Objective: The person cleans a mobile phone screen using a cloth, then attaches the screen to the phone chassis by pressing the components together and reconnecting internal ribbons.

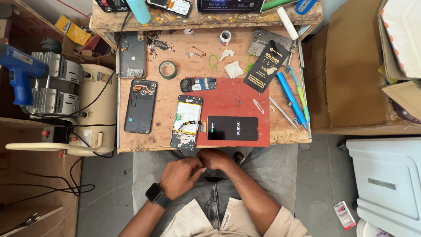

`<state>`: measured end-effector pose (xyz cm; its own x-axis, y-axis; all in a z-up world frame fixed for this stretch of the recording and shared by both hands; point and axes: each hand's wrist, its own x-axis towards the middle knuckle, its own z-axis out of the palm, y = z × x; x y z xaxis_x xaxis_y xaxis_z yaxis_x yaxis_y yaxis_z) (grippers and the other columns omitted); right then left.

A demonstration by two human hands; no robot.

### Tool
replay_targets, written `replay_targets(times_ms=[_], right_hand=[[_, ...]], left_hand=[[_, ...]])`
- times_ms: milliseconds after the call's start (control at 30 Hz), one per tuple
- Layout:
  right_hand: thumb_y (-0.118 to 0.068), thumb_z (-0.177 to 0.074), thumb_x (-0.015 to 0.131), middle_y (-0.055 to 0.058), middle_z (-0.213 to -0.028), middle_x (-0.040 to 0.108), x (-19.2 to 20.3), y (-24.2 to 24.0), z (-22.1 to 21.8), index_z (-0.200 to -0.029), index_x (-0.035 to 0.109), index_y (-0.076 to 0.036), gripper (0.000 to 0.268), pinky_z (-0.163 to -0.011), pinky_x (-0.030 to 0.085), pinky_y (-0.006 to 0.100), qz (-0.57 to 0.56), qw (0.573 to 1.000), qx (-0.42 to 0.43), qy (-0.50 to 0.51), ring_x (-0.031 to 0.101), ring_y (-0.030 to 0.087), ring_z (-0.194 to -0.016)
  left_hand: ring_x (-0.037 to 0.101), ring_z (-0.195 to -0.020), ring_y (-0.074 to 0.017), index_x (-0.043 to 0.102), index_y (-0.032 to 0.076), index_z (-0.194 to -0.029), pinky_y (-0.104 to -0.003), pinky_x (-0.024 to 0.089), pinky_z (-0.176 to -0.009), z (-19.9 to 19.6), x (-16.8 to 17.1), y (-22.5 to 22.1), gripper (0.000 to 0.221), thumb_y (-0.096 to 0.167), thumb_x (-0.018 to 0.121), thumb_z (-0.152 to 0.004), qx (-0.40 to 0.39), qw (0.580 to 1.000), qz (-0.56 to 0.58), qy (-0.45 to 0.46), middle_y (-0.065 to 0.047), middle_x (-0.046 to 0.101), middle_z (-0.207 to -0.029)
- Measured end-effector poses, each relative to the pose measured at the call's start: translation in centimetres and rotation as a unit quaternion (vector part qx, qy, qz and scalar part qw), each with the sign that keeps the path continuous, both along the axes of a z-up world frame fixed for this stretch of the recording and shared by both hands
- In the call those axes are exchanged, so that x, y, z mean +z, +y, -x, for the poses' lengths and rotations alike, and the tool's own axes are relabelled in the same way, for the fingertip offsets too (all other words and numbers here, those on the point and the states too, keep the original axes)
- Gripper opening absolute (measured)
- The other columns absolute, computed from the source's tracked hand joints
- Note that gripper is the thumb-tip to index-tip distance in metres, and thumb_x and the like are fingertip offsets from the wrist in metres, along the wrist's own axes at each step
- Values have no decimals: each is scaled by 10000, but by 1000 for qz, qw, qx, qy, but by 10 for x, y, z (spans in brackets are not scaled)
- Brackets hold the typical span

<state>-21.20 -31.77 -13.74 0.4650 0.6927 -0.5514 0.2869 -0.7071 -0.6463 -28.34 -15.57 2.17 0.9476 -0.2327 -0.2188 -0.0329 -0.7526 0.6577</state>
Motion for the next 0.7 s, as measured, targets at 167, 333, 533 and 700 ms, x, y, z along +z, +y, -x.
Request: replay_targets(times_ms=[167,333,533,700], right_hand=[[-388,-866,716,112,-899,762,2,0,3,-921,767,-96,301,-777,543,431,-43,999,-18,-7,719,269,-851],[-414,-855,727,86,-839,753,10,0,1,-896,758,-89,328,-736,537,408,-30,999,-14,18,713,241,-799],[-398,-856,726,70,-816,747,14,1,2,-889,763,-95,307,-727,537,398,-33,999,-13,16,706,227,-777],[-389,-858,729,62,-850,758,19,2,0,-906,773,-95,301,-751,542,388,-43,999,-9,21,717,217,-816]], left_hand=[[697,-748,-269,742,106,-949,-392,544,-628,-19,27,23,112,199,703,-900,47,980,-53,-185,-58,725,-877],[662,-898,-211,736,95,-993,-359,557,-701,-51,27,38,235,83,652,-774,-69,946,-173,-265,-18,645,-934],[658,-897,-189,711,99,-943,-334,565,-704,-61,19,44,175,126,649,-782,-164,921,-237,-263,-9,626,-920],[657,-904,-182,713,73,-946,-323,570,-721,-62,18,47,200,125,651,-763,-200,908,-233,-285,-16,625,-924]])
